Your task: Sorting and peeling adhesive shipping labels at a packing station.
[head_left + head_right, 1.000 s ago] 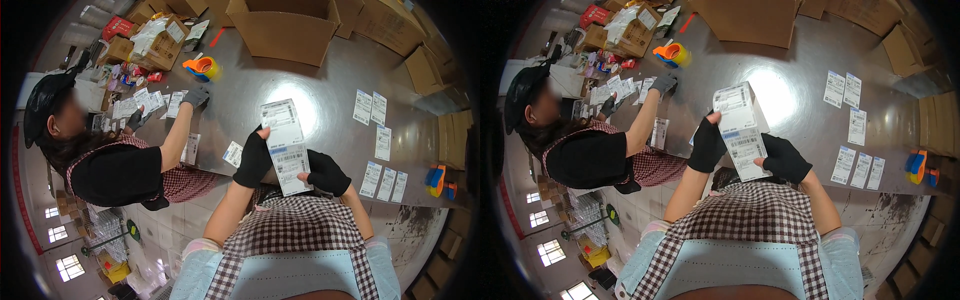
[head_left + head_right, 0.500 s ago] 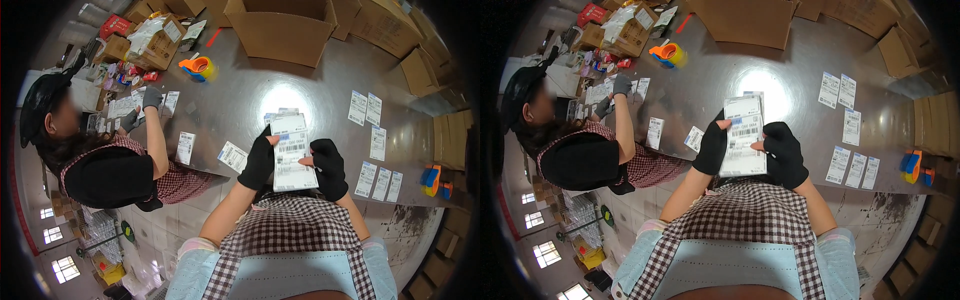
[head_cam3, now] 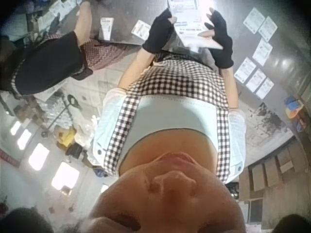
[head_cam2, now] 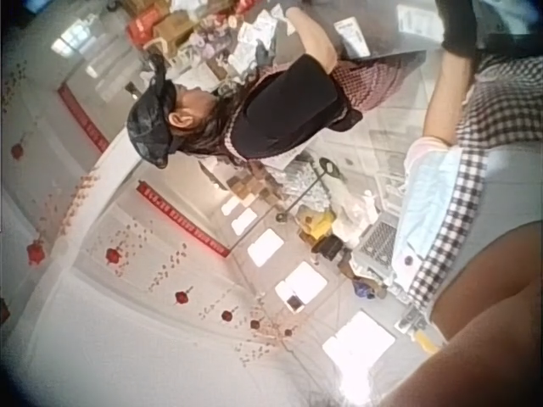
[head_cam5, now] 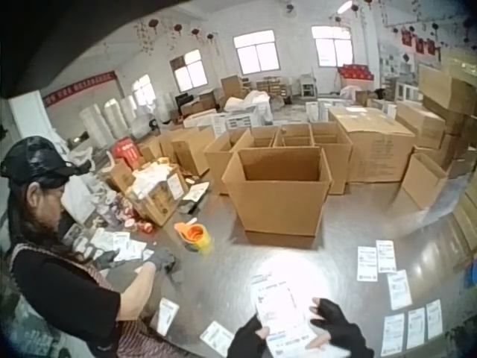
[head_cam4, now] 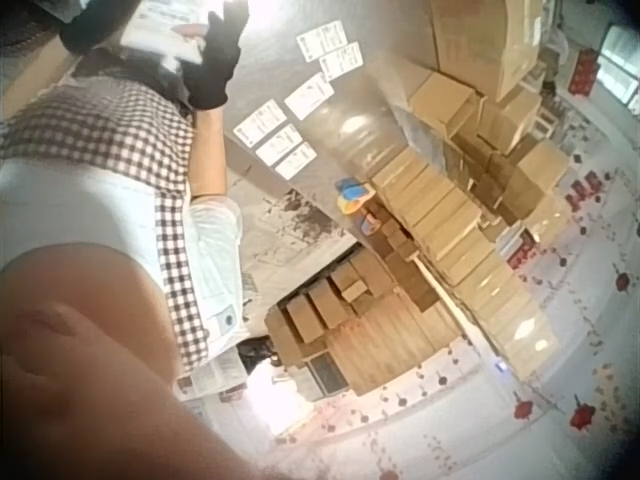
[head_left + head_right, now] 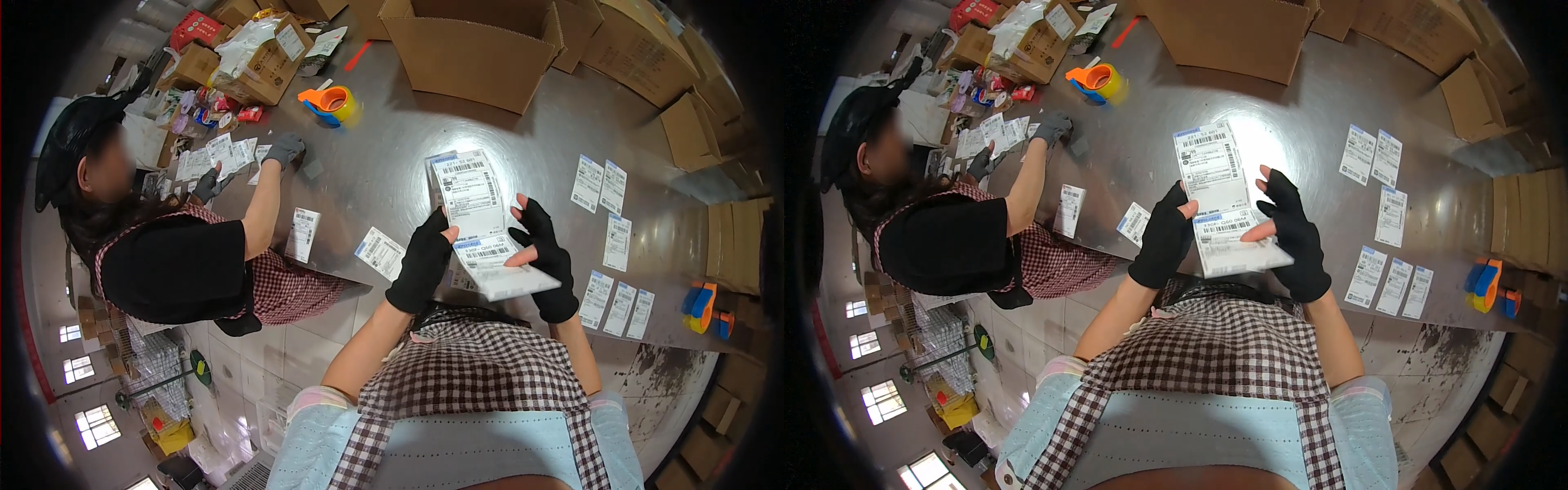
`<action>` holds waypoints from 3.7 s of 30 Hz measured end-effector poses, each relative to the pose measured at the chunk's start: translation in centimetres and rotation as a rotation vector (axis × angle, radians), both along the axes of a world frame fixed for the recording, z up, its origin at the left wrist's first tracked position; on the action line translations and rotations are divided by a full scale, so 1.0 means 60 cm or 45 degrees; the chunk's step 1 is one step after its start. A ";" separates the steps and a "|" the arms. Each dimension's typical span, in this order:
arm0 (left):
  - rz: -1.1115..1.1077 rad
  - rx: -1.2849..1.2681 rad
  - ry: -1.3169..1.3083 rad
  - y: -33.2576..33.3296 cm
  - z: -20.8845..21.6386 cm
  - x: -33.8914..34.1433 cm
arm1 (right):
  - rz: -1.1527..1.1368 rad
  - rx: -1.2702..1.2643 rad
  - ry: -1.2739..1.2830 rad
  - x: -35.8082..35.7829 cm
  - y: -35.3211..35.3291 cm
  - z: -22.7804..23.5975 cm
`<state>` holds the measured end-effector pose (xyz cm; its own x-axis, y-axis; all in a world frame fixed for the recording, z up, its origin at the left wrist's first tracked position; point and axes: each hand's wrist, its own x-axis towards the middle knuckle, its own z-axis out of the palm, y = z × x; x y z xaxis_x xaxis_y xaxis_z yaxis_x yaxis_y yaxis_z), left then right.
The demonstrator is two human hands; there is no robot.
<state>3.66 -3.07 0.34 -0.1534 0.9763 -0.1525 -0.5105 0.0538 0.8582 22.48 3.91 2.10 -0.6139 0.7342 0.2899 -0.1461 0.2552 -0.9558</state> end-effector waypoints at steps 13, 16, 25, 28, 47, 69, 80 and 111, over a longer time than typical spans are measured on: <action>0.011 -0.089 -0.685 0.022 0.012 -0.027 | -0.110 -0.428 -0.403 -0.033 -0.027 0.011; 0.072 -0.094 -0.472 0.027 0.025 -0.023 | -0.106 -0.375 -0.404 -0.031 -0.033 0.009; 0.071 -0.041 -0.231 0.025 0.028 -0.022 | -0.117 -0.344 -0.473 -0.020 -0.037 -0.006; 0.074 -0.037 -0.179 0.023 0.027 -0.022 | -0.075 -0.388 -0.499 -0.017 -0.036 -0.003; 0.007 -0.102 -0.406 0.010 0.023 -0.021 | -0.232 0.124 -0.444 -0.027 -0.033 0.014; 0.080 -0.055 -0.016 0.004 -0.007 -0.020 | 0.018 0.455 -0.312 -0.013 -0.021 0.027; 0.724 0.221 1.551 0.007 0.011 -0.041 | 0.247 0.563 -0.232 0.018 0.018 0.039; -0.294 0.460 1.957 0.093 0.086 -0.042 | 0.289 0.752 -0.308 0.099 0.004 0.088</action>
<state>1.11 2.50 5.51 0.2134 0.9483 0.2351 0.8032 -0.3072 0.5103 28.43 4.17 7.36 -0.8322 0.3399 0.4381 -0.0577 0.7328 -0.6780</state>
